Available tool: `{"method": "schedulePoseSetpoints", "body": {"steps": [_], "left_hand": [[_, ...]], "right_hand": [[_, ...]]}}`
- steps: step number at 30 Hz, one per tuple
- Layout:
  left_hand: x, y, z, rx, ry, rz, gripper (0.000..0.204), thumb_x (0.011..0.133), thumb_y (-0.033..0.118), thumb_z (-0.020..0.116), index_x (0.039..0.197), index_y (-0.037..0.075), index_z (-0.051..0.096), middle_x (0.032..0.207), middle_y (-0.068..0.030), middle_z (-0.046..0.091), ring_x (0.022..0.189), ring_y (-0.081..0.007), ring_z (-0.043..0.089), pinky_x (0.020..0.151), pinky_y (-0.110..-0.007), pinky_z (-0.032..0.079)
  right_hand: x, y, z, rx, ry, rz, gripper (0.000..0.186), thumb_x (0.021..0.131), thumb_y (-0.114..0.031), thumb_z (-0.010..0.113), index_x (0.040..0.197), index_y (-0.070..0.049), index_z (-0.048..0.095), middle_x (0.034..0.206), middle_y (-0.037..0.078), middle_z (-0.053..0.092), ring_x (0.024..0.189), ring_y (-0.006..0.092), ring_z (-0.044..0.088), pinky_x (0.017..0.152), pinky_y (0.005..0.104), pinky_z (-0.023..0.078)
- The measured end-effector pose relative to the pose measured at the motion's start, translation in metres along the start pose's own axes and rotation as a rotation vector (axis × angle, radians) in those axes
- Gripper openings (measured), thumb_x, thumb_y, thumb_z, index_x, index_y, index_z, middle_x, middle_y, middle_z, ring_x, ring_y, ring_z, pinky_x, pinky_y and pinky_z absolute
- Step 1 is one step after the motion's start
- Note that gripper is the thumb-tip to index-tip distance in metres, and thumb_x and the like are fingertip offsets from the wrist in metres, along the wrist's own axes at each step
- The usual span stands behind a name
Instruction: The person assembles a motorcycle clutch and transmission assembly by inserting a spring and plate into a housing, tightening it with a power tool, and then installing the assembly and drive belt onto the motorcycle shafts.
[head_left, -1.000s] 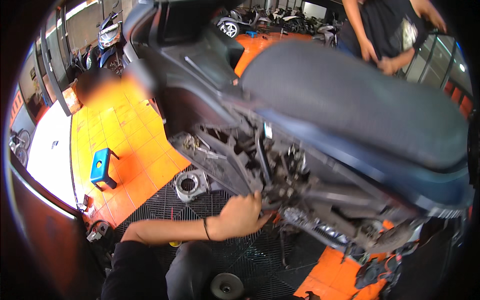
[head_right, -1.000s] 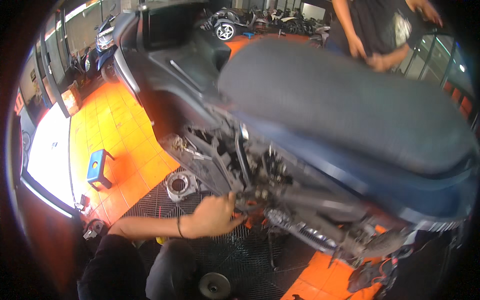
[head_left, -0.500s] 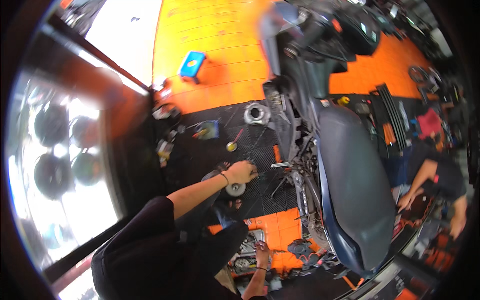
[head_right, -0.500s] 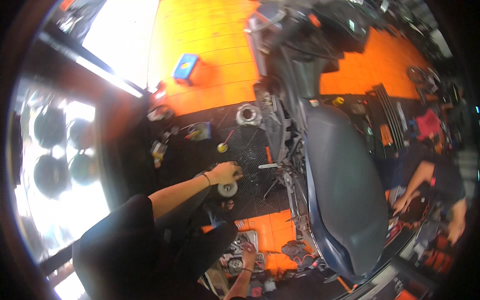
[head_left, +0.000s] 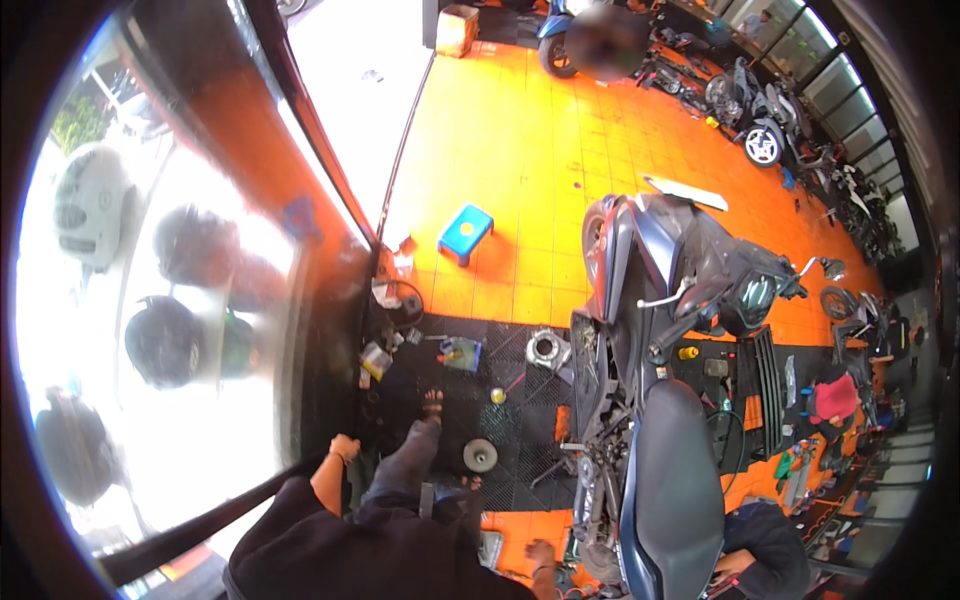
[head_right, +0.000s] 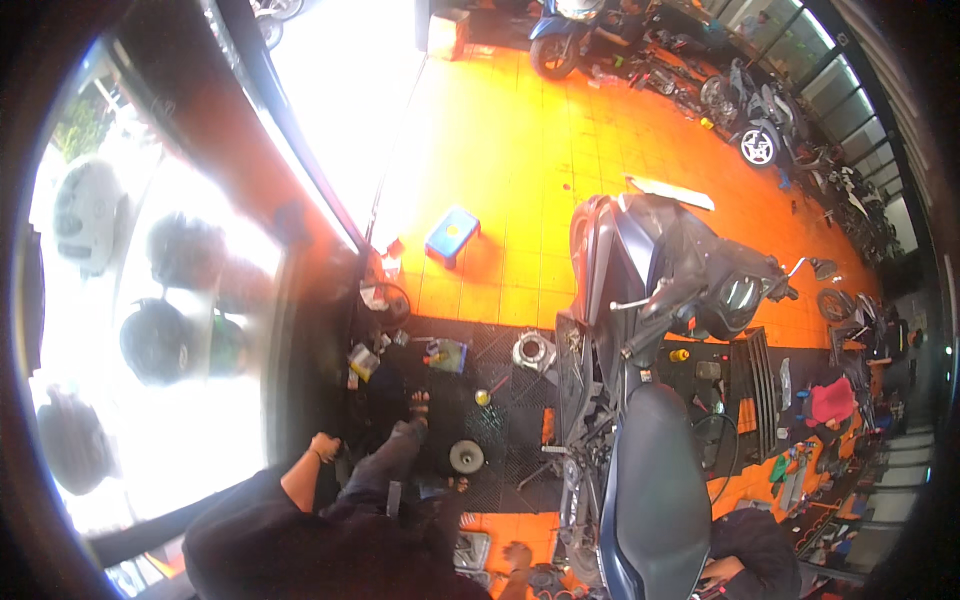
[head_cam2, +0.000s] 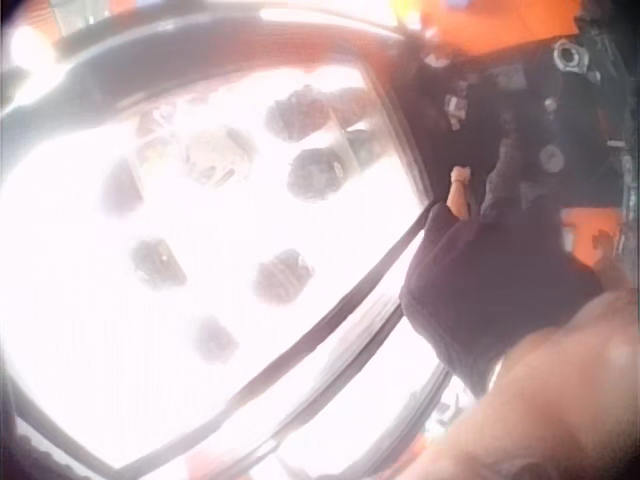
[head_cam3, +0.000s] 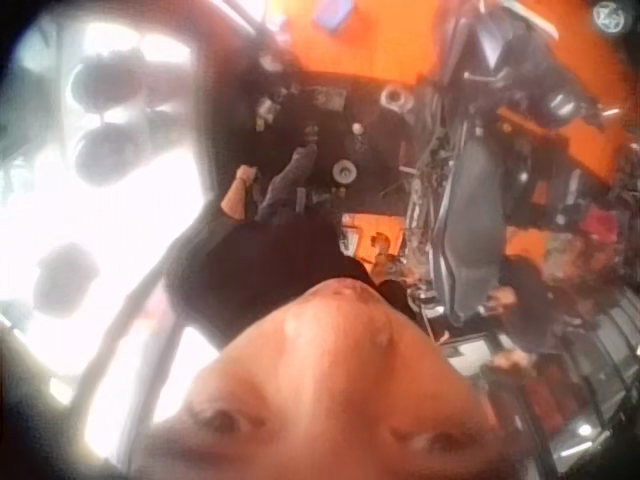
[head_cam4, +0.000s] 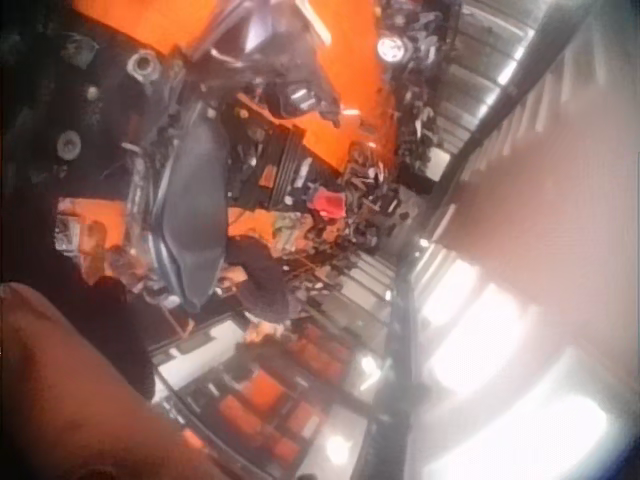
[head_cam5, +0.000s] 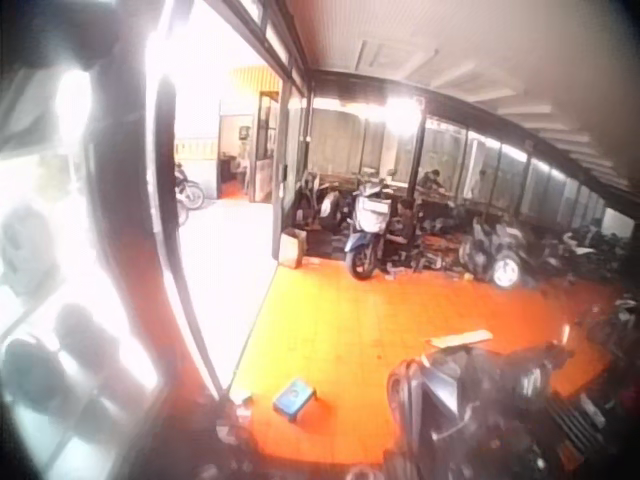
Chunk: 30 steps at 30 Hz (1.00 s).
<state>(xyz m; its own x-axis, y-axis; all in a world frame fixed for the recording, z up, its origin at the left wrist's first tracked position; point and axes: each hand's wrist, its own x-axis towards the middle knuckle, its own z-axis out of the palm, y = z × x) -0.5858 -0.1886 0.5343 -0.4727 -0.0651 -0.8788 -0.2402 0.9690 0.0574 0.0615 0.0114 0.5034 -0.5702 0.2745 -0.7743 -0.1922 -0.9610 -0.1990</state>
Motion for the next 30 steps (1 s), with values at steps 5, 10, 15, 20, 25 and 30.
{"method": "schedulePoseSetpoints", "body": {"steps": [5,10,15,20,25,30], "left_hand": [[-0.005,0.021,-0.028,-0.459,-0.105,0.118,0.031,0.096,0.029,0.063,0.112,0.003,0.065,0.079,-0.0064,0.069,0.056,-0.0169,0.063,0.047,-0.032,0.050],[-0.005,0.132,-0.046,-0.665,-0.154,0.422,0.032,0.098,0.028,0.060,0.112,0.000,0.065,0.086,-0.0058,0.068,0.063,-0.0150,0.064,0.054,-0.030,0.052],[-0.001,0.182,-0.072,-0.539,-0.016,0.448,0.030,0.097,0.024,0.062,0.110,-0.003,0.066,0.083,-0.0076,0.070,0.060,-0.0133,0.064,0.052,-0.028,0.050],[0.001,0.241,-0.109,-0.428,0.028,0.520,0.035,0.097,0.030,0.060,0.105,-0.002,0.069,0.089,-0.0108,0.073,0.073,-0.0167,0.070,0.058,-0.031,0.054],[-0.018,0.387,-0.087,-0.347,0.011,0.599,0.036,0.097,0.026,0.062,0.110,-0.006,0.067,0.089,-0.0112,0.073,0.077,-0.0171,0.070,0.065,-0.031,0.054],[0.036,0.421,-0.136,-0.515,0.319,-0.152,0.028,0.085,0.018,0.060,0.094,-0.005,0.073,0.088,-0.0134,0.071,0.072,-0.0231,0.066,0.064,-0.045,0.052]], "right_hand": [[0.100,-0.121,0.230,-1.058,0.642,-0.268,0.023,0.093,-0.018,0.055,0.073,-0.008,0.060,0.063,0.005,0.059,0.056,0.0158,0.058,0.048,0.0321,0.043],[0.187,-0.224,0.361,-1.617,0.655,-1.011,0.022,0.090,-0.020,0.065,0.101,-0.001,0.066,0.087,0.014,0.069,0.080,0.0306,0.067,0.073,0.0404,0.053],[0.253,-0.281,0.466,-1.387,0.578,-0.942,0.027,0.090,-0.016,0.069,0.111,-0.001,0.063,0.093,0.015,0.069,0.087,0.0301,0.067,0.077,0.0401,0.054],[0.379,-0.327,0.497,-1.211,0.785,-1.013,0.026,0.091,-0.018,0.067,0.110,-0.001,0.062,0.093,0.016,0.069,0.088,0.0323,0.066,0.076,0.0420,0.053],[0.514,-0.455,0.407,-1.447,1.030,-0.598,0.031,0.091,-0.031,0.058,0.101,-0.002,0.067,0.085,0.017,0.071,0.080,0.0336,0.068,0.079,0.0414,0.053],[0.602,-0.497,0.613,-1.542,0.264,-0.074,0.034,0.090,-0.032,0.060,0.104,-0.003,0.069,0.093,0.017,0.073,0.081,0.0322,0.070,0.082,0.0393,0.055]]}}
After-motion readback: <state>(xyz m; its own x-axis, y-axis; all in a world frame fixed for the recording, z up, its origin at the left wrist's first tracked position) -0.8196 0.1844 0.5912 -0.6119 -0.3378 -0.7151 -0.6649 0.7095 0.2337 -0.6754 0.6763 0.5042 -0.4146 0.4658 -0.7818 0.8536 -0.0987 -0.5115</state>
